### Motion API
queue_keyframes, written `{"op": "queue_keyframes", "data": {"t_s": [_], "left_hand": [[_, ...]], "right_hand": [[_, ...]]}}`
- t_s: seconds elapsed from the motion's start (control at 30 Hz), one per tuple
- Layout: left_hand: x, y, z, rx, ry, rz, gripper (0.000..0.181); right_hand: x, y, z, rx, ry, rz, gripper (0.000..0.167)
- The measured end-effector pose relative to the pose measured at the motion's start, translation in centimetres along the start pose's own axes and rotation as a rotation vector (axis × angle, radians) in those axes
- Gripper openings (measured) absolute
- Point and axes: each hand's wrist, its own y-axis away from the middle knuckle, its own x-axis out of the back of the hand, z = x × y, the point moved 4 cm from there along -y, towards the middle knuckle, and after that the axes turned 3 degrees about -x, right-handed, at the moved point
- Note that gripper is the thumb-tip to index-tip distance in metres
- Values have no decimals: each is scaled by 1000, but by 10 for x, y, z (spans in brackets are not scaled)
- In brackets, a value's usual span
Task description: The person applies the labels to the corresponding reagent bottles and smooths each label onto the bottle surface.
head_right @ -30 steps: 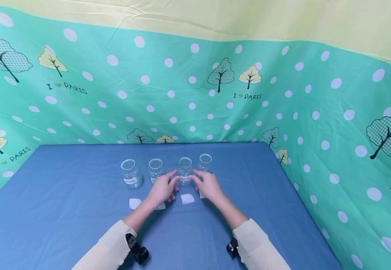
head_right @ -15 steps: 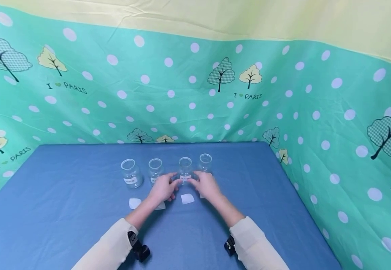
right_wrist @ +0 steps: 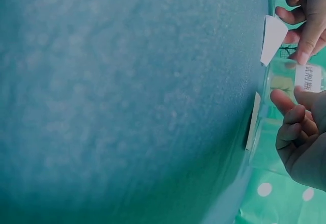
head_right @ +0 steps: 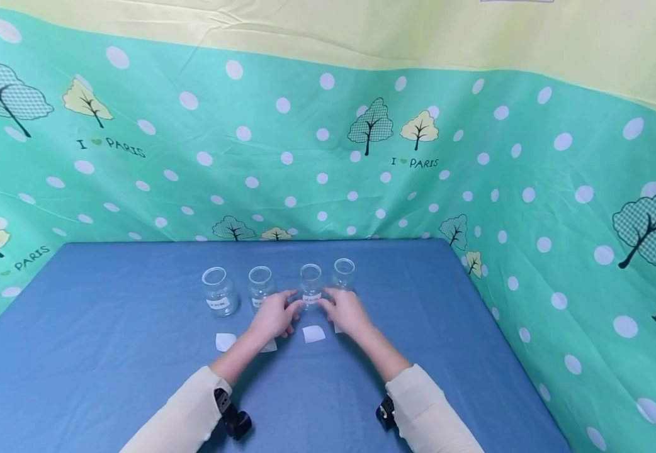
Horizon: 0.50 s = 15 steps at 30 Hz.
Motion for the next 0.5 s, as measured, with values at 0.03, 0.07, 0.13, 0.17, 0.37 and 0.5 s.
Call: {"op": "queue_keyframes", "data": {"t_s": [0.03,0.07,0.13,0.17,0.37,0.5], "left_hand": [[0,0,0,-2,0,2,49],[1,0,0,-5,-1,2,49],[1,0,0,-4,-2,-1,48],[1,0,0,-4,-4,-4,48],[2,5,3,-1,5,-25,57],[4,6,4,-4,29,-16,60]], "right_hand": [[0,0,0,7,-1,7,38],[1,0,0,13,0,14,36],[2,0,0,20,3,24,33],[2,0,0,23,2,29,32],[8,1,-1,14,-4,44,38],[10,2,-3,21,-29,46,42]]}}
